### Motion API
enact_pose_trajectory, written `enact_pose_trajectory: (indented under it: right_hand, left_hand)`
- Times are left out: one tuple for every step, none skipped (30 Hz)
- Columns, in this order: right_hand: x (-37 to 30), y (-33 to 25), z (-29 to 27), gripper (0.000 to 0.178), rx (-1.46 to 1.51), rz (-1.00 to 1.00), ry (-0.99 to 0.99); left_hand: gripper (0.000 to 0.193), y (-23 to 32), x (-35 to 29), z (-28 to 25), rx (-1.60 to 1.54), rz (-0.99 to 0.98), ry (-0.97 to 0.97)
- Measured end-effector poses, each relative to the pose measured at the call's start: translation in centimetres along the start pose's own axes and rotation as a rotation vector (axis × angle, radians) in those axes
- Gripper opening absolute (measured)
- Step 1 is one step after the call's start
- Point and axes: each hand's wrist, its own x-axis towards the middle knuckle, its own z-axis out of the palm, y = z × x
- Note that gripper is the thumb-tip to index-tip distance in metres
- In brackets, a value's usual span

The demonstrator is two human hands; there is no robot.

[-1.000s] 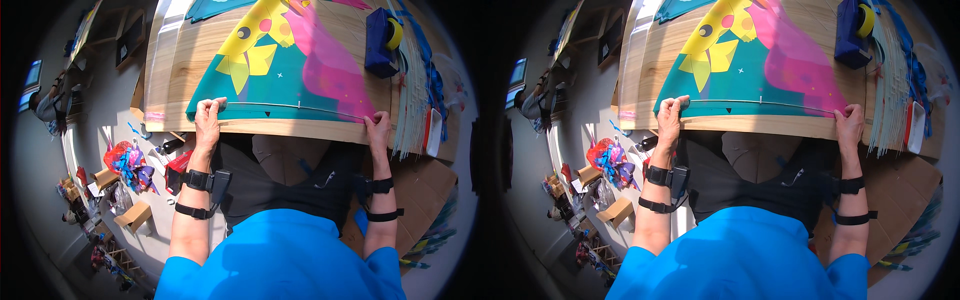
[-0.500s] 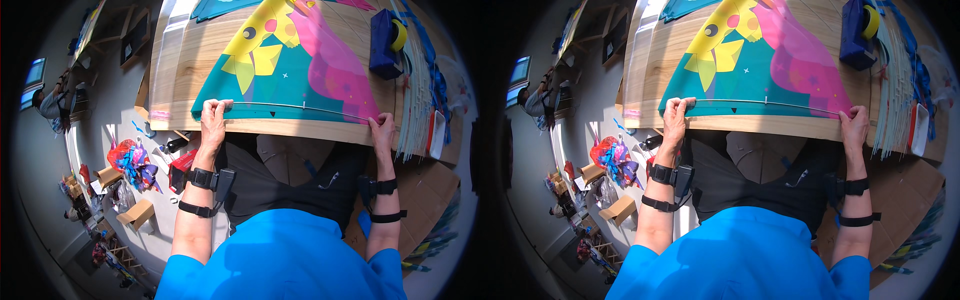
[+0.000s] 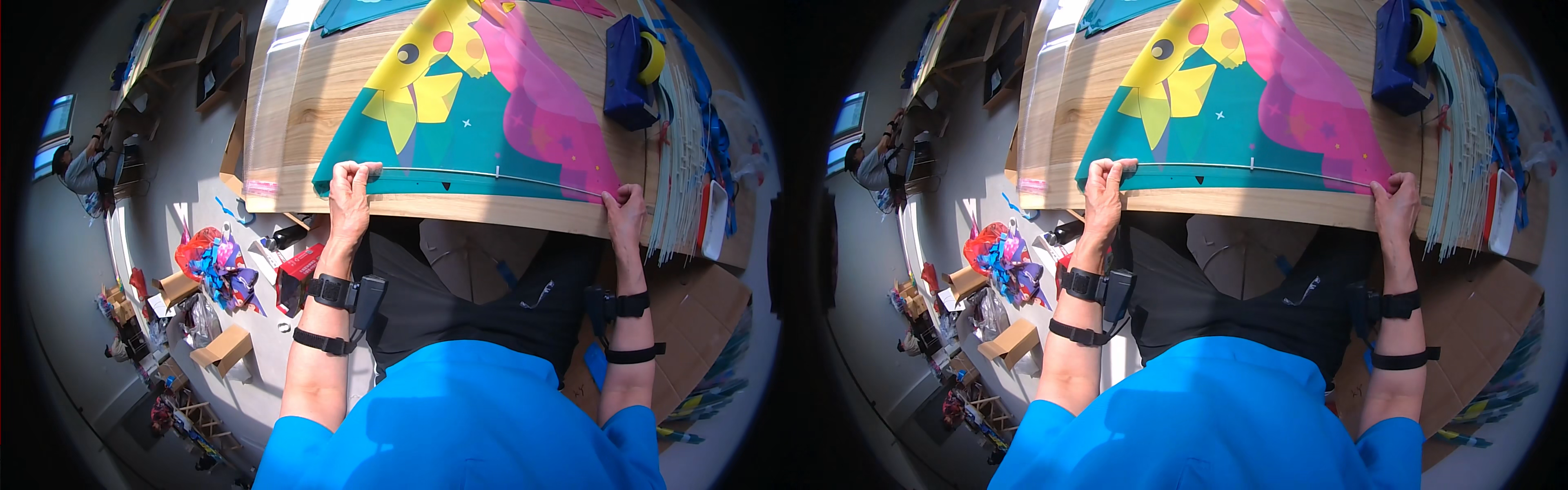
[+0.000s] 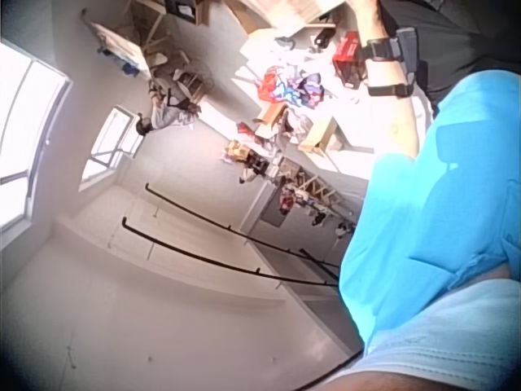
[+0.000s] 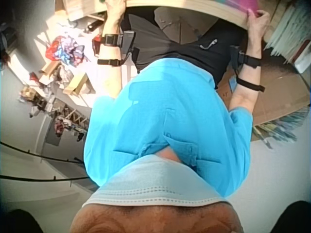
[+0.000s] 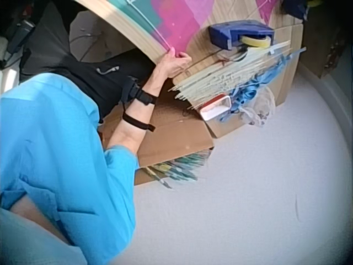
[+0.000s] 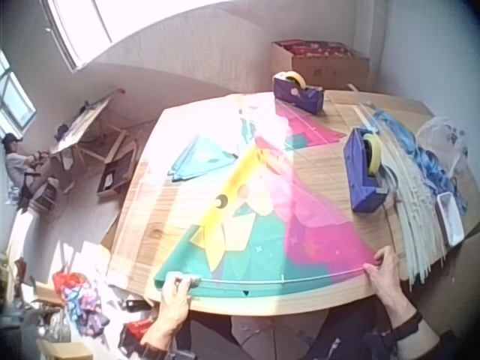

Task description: Assembling a decorative kite by attaching support rods to the printed fabric.

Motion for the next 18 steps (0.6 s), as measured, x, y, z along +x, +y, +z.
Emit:
enact_pose_trajectory:
  right_hand:
    - [0.0, 0.0, 0.0, 0.030, 0.002, 0.001, 0.000]
    - [0.0, 0.0, 0.0, 0.030, 0.003, 0.003, 0.001]
    - [0.0, 0.0, 0.0, 0.030, 0.001, 0.003, 0.002]
    - [0.0, 0.0, 0.0, 0.030, -0.002, 0.003, 0.004]
    - [0.0, 0.0, 0.0, 0.030, -0.004, 0.002, 0.005]
    - [0.0, -0.1, 0.0, 0.030, -0.002, 0.004, 0.005]
    - [0.0, -0.1, 0.0, 0.030, 0.000, 0.005, 0.004]
    - [0.0, -0.1, 0.0, 0.030, 0.002, 0.006, 0.003]
    - [0.0, 0.0, 0.0, 0.030, 0.006, 0.006, 0.006]
    - [0.0, 0.1, 0.1, 0.030, 0.010, 0.005, 0.008]
    - [0.0, 0.2, 0.1, 0.030, 0.014, 0.004, 0.009]
    - [0.0, 0.2, 0.1, 0.030, 0.014, 0.005, 0.007]
    - [0.0, 0.2, 0.1, 0.030, 0.014, 0.007, 0.005]
    - [0.0, 0.3, 0.1, 0.030, 0.015, 0.009, 0.004]
    - [0.0, 0.3, 0.1, 0.030, 0.014, 0.006, 0.006]
    - [0.0, 0.4, 0.2, 0.030, 0.014, 0.003, 0.008]
    - [0.0, 0.5, 0.1, 0.030, 0.014, -0.001, 0.010]
    - [0.1, 0.5, 0.2, 0.030, 0.010, -0.002, 0.013]
  left_hand:
    - [0.014, -0.2, 0.0, -0.1, 0.005, 0.010, 0.002]
    - [0.014, -0.2, 0.0, -0.1, 0.014, 0.013, 0.002]
    - [0.015, -0.3, 0.0, -0.1, 0.023, 0.016, 0.002]
    - [0.015, -0.3, 0.1, -0.1, 0.032, 0.020, 0.003]
    - [0.015, -0.4, 0.1, -0.1, 0.039, 0.022, 0.007]
    - [0.015, -0.4, 0.1, 0.0, 0.047, 0.024, 0.011]
    - [0.015, -0.5, 0.1, 0.0, 0.054, 0.026, 0.016]
    - [0.015, -0.4, 0.1, 0.1, 0.057, 0.012, 0.029]
    - [0.015, -0.4, 0.0, 0.2, 0.060, -0.002, 0.042]
    - [0.016, -0.4, 0.0, 0.3, 0.063, -0.015, 0.056]
    - [0.015, -0.3, 0.0, 0.3, 0.160, -0.026, 0.084]
    - [0.015, -0.3, -0.1, 0.4, 0.257, -0.036, 0.113]
    - [0.015, -0.3, -0.2, 0.5, 0.354, -0.046, 0.142]
    - [0.015, 0.0, -0.2, 0.8, 0.394, -0.055, 0.167]
    - [0.014, 0.3, -0.3, 1.2, 0.434, -0.063, 0.193]
    - [0.014, 0.5, -0.4, 1.5, 0.474, -0.072, 0.219]
    - [0.013, 0.3, -0.4, 1.6, 0.477, -0.061, 0.238]
    - [0.013, 0.0, -0.3, 1.7, 0.479, -0.051, 0.257]
